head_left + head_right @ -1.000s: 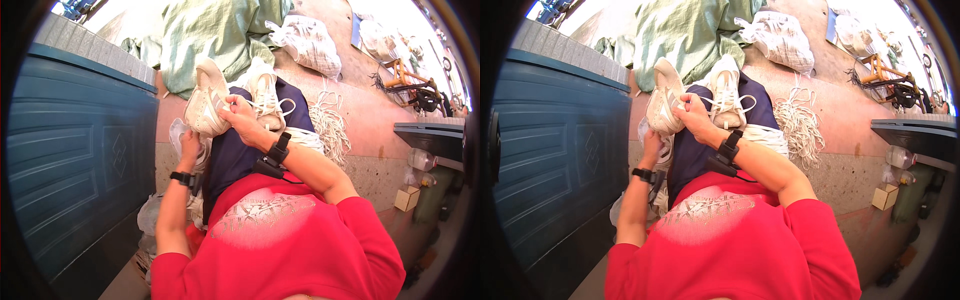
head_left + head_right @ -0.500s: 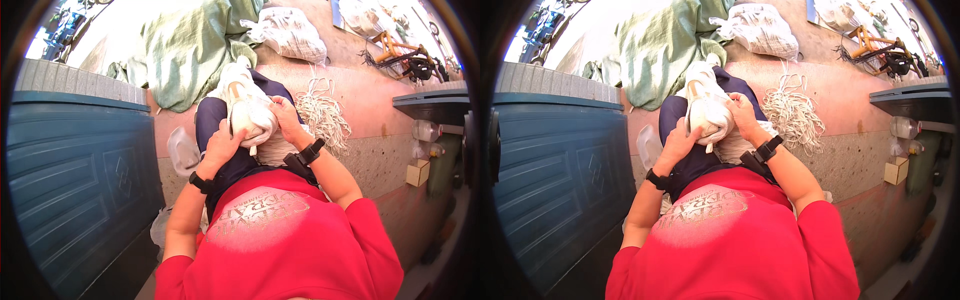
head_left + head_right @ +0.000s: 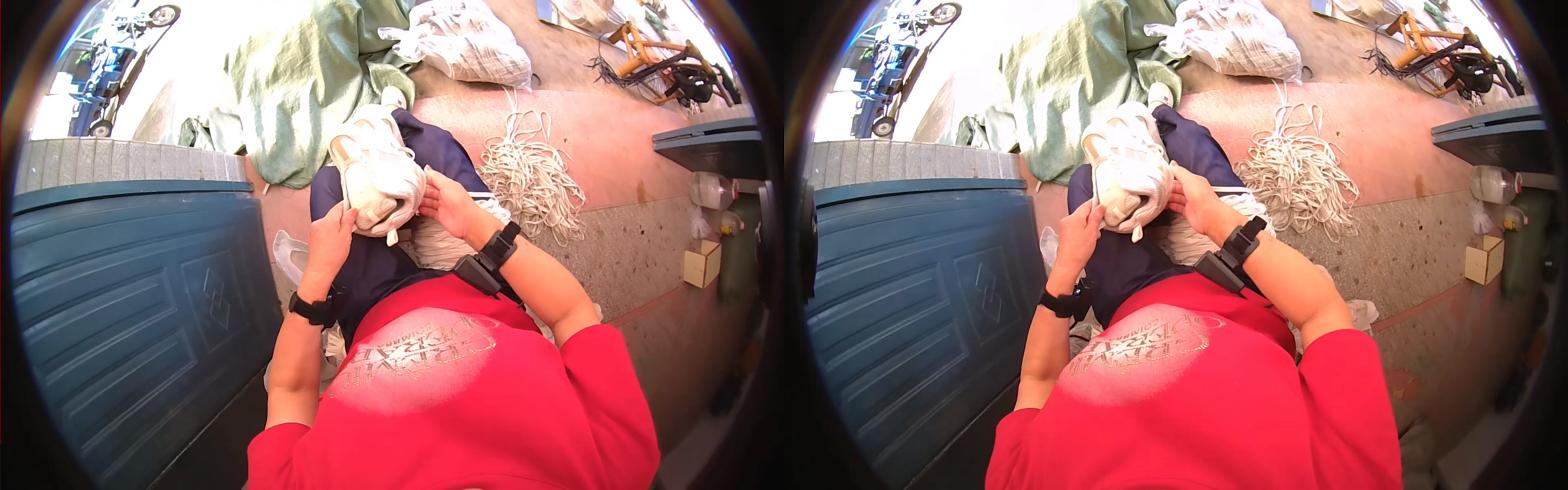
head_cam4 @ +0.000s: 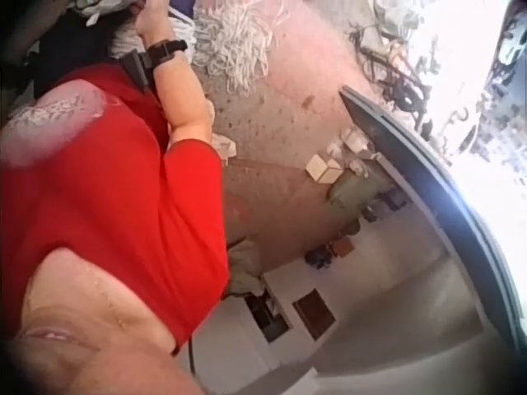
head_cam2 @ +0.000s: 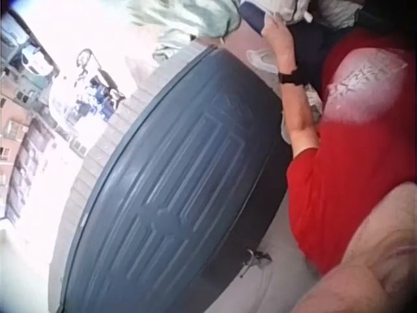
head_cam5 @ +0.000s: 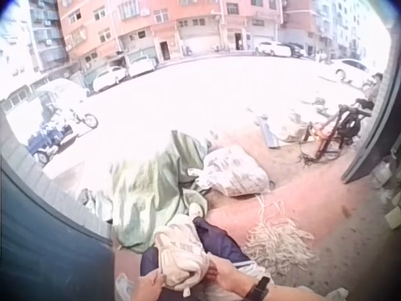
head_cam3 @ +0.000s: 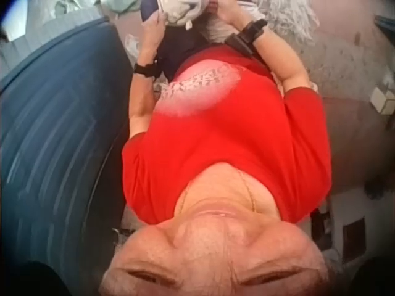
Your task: Lacing a pair of white sneakers while sitting down.
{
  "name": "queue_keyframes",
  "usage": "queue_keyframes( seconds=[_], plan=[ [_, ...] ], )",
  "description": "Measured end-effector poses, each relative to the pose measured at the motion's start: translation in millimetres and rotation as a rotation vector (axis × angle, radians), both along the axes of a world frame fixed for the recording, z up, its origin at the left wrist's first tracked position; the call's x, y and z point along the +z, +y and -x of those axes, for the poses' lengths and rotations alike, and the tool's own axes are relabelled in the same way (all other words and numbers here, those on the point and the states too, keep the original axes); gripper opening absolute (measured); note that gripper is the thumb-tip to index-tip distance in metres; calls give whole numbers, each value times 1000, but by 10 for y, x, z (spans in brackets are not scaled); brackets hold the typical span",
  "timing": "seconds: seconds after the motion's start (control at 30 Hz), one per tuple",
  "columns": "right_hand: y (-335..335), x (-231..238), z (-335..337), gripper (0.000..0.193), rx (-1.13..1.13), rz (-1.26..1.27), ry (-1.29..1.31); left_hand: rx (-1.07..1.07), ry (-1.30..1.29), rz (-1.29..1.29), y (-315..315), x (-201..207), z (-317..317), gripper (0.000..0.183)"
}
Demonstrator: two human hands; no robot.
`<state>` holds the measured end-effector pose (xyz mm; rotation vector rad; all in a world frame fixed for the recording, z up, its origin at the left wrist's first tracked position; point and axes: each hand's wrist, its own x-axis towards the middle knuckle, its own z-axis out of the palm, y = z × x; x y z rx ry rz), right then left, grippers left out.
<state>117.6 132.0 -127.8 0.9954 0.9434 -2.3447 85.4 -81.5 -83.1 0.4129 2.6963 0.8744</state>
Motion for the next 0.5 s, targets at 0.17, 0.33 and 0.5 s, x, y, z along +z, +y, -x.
queue_keyframes(
  seconds=[0.17, 0.33, 0.5],
  plan=[
    [33, -71, -4, 31, 192, -168, 50, 127, -231, -248, 37, 12, 44, 26],
    [336, 75, -81, 20, 299, -1019, 574, 113, -205, -160, -13, -32, 60, 28],
    [103, -110, 78, 27, 51, -1354, 791, -94, 139, 284, 251, -115, 57, 27]
  ],
)
